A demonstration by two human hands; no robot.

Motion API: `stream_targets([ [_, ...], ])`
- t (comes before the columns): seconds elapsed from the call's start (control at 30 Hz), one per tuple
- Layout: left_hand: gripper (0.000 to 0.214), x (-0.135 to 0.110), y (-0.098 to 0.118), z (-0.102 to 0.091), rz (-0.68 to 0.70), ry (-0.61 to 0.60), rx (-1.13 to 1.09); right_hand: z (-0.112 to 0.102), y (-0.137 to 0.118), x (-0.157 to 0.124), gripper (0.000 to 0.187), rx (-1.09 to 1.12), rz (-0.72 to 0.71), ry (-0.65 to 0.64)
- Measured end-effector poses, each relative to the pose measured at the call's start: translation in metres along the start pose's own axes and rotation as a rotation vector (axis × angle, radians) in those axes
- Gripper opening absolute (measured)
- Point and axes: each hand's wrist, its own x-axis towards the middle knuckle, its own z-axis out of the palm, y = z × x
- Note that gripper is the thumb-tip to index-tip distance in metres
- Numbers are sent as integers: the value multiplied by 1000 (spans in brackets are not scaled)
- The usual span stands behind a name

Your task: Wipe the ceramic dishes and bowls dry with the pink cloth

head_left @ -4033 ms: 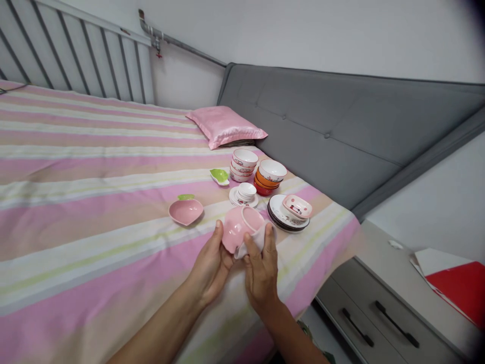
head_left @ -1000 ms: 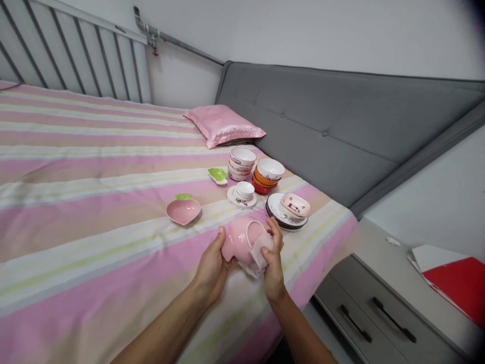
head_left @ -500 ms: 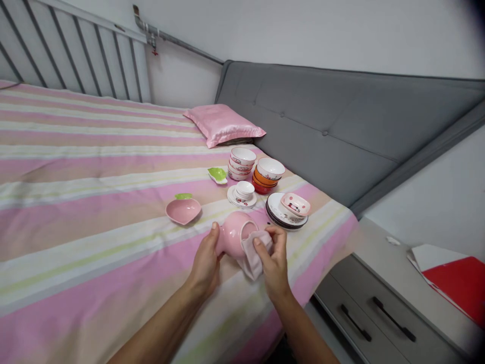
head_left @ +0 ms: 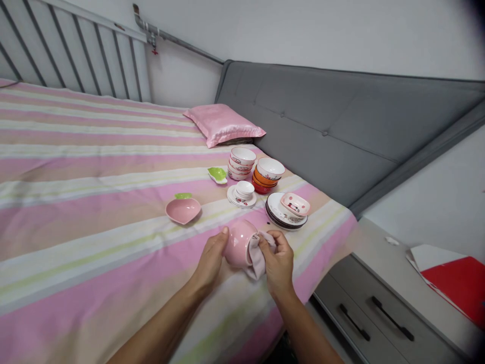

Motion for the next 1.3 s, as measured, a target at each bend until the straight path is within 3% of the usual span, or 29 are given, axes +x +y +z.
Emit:
stream_targets([
  [0.27,36,1,-1,-5,50,-32,142,0,-2,2,26,-2,94,-45],
  [0.5,36,3,-7,-9,59,12,172,1,-3,-1,19,-12,76,-145],
  [0.63,38,4,-8,-9,77,116,130,3,-6,-4,20,-84,31,-215],
  [0.8,41,6,-3,-8,75,338,26,4,-8,-5,24,-193,-1,-283],
  [1.0,40,11,0,-10,43,349,-117,2,-8,-4,26,-249,-18,-200],
  [1.3,40,4,2,-3,-48,183,-44,-3,-6,2,27,-237,-79,-32],
])
